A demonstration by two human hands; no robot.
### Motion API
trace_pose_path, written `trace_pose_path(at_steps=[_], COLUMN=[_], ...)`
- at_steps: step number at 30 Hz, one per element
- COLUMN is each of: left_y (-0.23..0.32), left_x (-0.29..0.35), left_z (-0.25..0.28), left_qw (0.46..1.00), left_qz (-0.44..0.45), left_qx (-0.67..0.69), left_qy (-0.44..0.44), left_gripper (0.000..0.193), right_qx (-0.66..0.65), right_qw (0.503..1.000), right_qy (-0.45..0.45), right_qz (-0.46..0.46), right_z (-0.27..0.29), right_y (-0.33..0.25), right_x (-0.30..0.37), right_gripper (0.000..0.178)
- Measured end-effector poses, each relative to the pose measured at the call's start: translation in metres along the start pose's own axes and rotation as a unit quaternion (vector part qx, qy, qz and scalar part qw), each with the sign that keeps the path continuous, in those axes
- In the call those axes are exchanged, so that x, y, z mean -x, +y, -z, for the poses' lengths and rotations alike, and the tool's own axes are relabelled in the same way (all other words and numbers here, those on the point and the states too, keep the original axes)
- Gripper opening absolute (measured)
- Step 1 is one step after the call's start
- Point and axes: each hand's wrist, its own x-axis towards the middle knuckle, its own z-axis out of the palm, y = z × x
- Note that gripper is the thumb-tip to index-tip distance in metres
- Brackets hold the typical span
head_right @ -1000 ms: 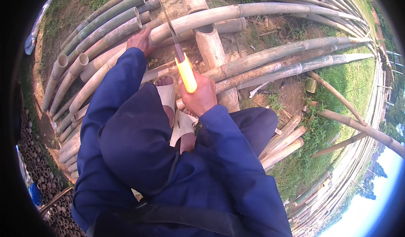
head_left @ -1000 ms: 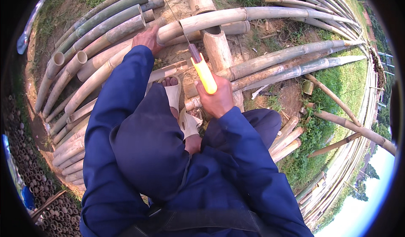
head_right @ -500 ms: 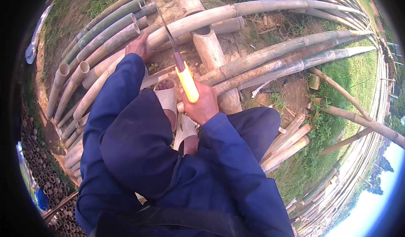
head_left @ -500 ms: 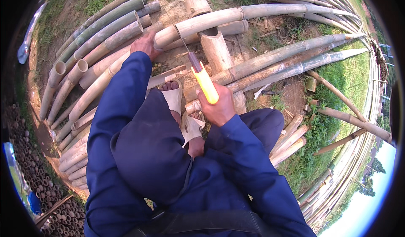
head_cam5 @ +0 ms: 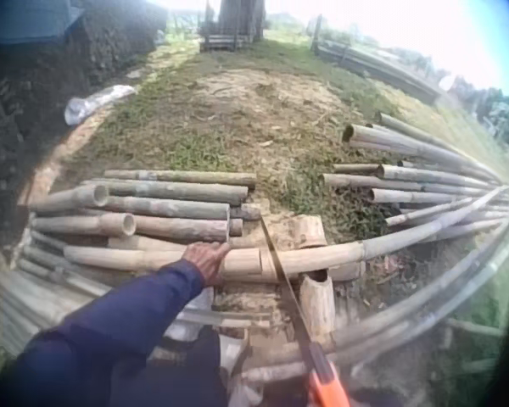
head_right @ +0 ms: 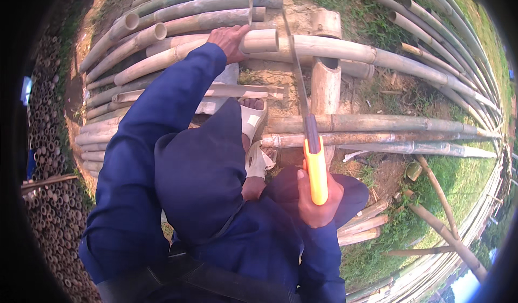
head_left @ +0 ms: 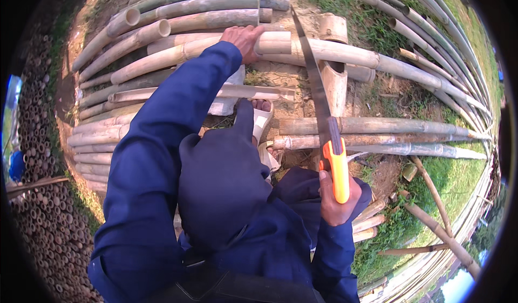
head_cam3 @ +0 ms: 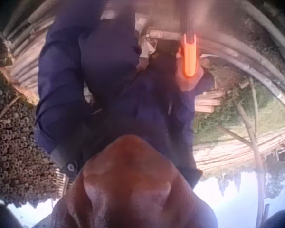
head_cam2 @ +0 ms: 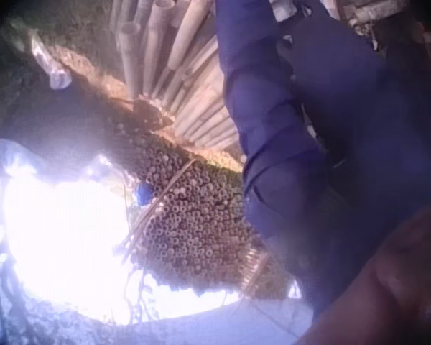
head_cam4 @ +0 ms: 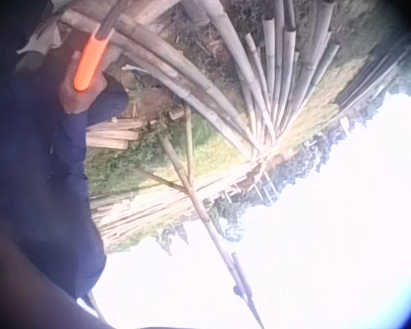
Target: The person uses a hand saw to cut bamboo poles into shorter sections. They repeatedly position a pole on a support, saw through it, and move the cut piece aside. The work continues with multiple poles in an outdoor area.
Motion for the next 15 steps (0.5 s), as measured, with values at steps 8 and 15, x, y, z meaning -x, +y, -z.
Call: trace_pose_path(at_steps=[8, 15], left_y=[-0.034, -0.084], left_x=[0.073, 0.242], left_z=[0.087, 0.17], left_qw=[0.999, 0.995], left_qz=[0.018, 0.001], left_qx=[-0.028, -0.08], left_qy=[-0.015, -0.053], left_gripper=[0.065, 0.066], right_qx=[-0.088, -0.12], right_qw=[0.992, 0.985], right_qy=[0.084, 0.108], right_qz=[0.03, 0.068], right_z=[0.008, 0.028], right_y=[0.004, 0.018], right_x=[0.037, 0.053], right_gripper=[0.011, 0.013])
